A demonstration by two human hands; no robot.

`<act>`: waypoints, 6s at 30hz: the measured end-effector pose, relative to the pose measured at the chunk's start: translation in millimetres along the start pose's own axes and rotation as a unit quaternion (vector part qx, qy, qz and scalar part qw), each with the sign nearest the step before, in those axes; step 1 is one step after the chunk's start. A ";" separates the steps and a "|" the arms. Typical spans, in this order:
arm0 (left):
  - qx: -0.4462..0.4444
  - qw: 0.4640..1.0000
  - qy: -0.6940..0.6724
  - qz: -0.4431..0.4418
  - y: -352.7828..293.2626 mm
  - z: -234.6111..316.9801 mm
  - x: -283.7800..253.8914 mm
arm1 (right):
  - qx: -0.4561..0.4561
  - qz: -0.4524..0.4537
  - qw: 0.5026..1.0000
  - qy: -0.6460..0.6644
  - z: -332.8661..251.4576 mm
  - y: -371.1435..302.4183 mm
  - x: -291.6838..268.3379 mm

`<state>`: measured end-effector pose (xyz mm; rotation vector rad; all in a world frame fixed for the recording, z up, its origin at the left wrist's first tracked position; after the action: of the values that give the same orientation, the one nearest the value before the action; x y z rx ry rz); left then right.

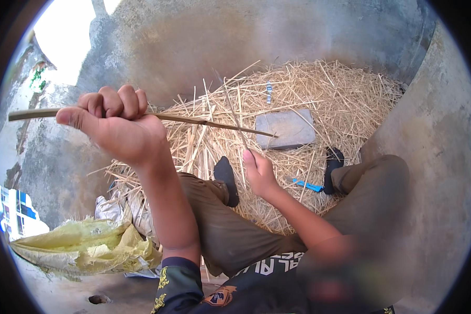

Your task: The person sits cross-legged on straw and uses a large knife to shave and sharpen a long wooden stick. They repeatedly scrape the blade along the stick's length to remove bark and smooth the surface, then switch to a smaller blue utility knife to refine the tip.

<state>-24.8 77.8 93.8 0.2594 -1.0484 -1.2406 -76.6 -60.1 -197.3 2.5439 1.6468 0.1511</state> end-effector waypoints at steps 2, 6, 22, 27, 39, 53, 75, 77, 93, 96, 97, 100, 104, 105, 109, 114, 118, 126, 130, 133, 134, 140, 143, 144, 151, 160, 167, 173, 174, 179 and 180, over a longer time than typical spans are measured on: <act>0.001 1.000 -0.004 0.013 -1.0 -0.7 4.0 | -0.006 0.111 0.993 -0.034 86.5 5.0 -9.3; -0.013 1.000 -0.012 0.001 -0.2 2.4 3.8 | 0.431 0.116 0.894 0.032 185.1 -12.0 -65.5; -0.006 0.985 -0.023 -0.172 9.4 -15.6 43.2 | -0.019 0.154 0.985 0.072 -7.8 46.0 -71.4; -0.016 0.985 0.015 -0.173 9.9 -43.3 34.7 | -0.031 0.086 0.960 0.264 -119.2 15.8 -75.3; -0.084 0.977 -0.100 -0.167 -4.3 -37.9 58.7 | -0.013 0.047 0.982 0.183 -168.7 -9.6 -98.7; 0.042 0.994 -0.034 -0.096 -4.3 -43.3 33.8 | 0.052 -0.005 0.994 -0.099 -47.4 -8.0 -42.1; 0.095 0.992 0.038 -0.074 -23.0 -41.2 42.4 | 0.007 -0.004 0.996 -0.089 -61.6 -15.3 -37.9; 0.095 0.991 0.035 -0.085 -23.8 -40.9 40.3 | 0.059 -0.059 0.978 -0.190 -71.0 -10.9 -39.5; 0.060 0.996 0.032 -0.055 -10.7 -38.2 23.0 | 0.013 -0.001 0.987 -0.158 -101.3 -4.6 -46.7; 0.063 0.996 0.032 -0.052 -8.2 -41.0 20.9 | -0.148 0.068 0.984 -0.066 -154.2 -19.8 -59.3; 0.066 0.996 0.032 -0.055 -7.9 -41.3 20.2 | -0.185 0.080 0.979 -0.030 -145.9 -22.0 -59.0; 0.066 0.993 0.060 -0.079 -14.0 -41.6 30.0 | -0.132 0.094 0.975 -0.153 -79.2 -12.0 -43.2; 0.073 0.993 0.033 -0.085 -13.0 -49.7 29.6 | 0.124 0.018 0.955 -0.269 -48.8 13.0 -56.2; 0.075 0.993 0.036 -0.086 -11.6 -49.2 27.7 | 0.095 0.034 0.956 -0.274 -68.7 12.1 -59.5; 0.071 0.992 0.049 -0.094 -13.3 -48.0 19.0 | -0.056 0.093 0.982 -0.155 -141.5 -10.2 -64.6; 0.058 0.995 0.046 -0.060 -22.6 -48.3 26.6 | 0.004 0.047 0.935 -0.352 -50.5 -3.0 -43.7; 0.049 0.997 0.043 -0.052 -10.8 -48.3 19.0 | 0.045 0.025 0.944 -0.327 -51.0 4.4 -49.3; 0.048 0.996 0.046 -0.059 -14.2 -47.1 9.1 | -0.231 0.060 0.971 -0.012 -104.1 -21.8 -52.0; 0.030 0.998 0.033 -0.054 -19.8 -48.8 15.2 | -0.070 0.073 0.968 -0.229 15.7 20.4 -62.3; 0.032 0.998 0.035 -0.050 -5.8 -46.7 2.8 | 0.012 0.077 0.961 -0.265 -19.8 29.8 -67.2; 0.024 0.998 0.031 -0.048 -8.5 -46.5 -3.0 | 0.013 0.076 0.967 -0.244 -48.5 22.2 -73.0; 0.010 0.997 -0.027 -0.072 -18.3 -45.0 -0.9 | -0.228 0.076 0.970 0.030 -122.7 -14.5 -70.1; -0.006 0.990 -0.079 -0.118 -24.1 -44.6 7.9 | -0.144 0.107 0.983 0.030 -59.9 -8.9 -47.7; 0.000 0.990 -0.077 -0.118 -26.3 -44.1 8.4 | -0.095 0.110 0.989 -0.001 -33.5 -3.5 -42.8; 0.008 0.995 -0.040 -0.089 -27.5 -42.4 -3.4 | -0.042 0.031 0.990 -0.134 -76.3 -1.5 -62.7; -0.011 0.996 -0.031 -0.088 -29.7 -49.1 9.0 | 0.097 0.038 0.990 -0.097 16.1 19.8 -70.9; -0.010 0.996 -0.024 -0.083 -24.7 -45.3 -2.7 | -0.146 0.182 0.972 0.019 -111.5 -13.8 -80.0; 0.001 0.997 -0.032 -0.071 -25.0 -54.6 8.7 | 0.097 0.068 0.941 -0.318 7.9 5.8 -64.1; 0.003 0.997 -0.034 -0.067 -20.5 -55.8 6.1 | 0.089 0.047 0.947 -0.306 -1.3 11.4 -63.3; -0.010 0.999 -0.009 -0.037 -15.6 -51.6 -10.4 | -0.003 0.026 0.987 -0.159 -90.7 0.9 -66.1; -0.003 0.999 -0.007 -0.036 -16.9 -53.2 -11.2 | -0.036 0.035 0.993 -0.110 -106.6 -6.2 -65.5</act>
<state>5.5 62.2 48.1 0.2865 -1.0549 -1.3116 -124.0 -113.5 -94.4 2.4634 1.4473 -0.0621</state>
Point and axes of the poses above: each hand's wrist, its own y-axis towards the middle knuckle, its own x-axis out of the palm, z = x × y, the point moved 4 cm from there along y, towards the middle knuckle, and after that the axes turned 5 degrees about y, right-handed, at the moved point
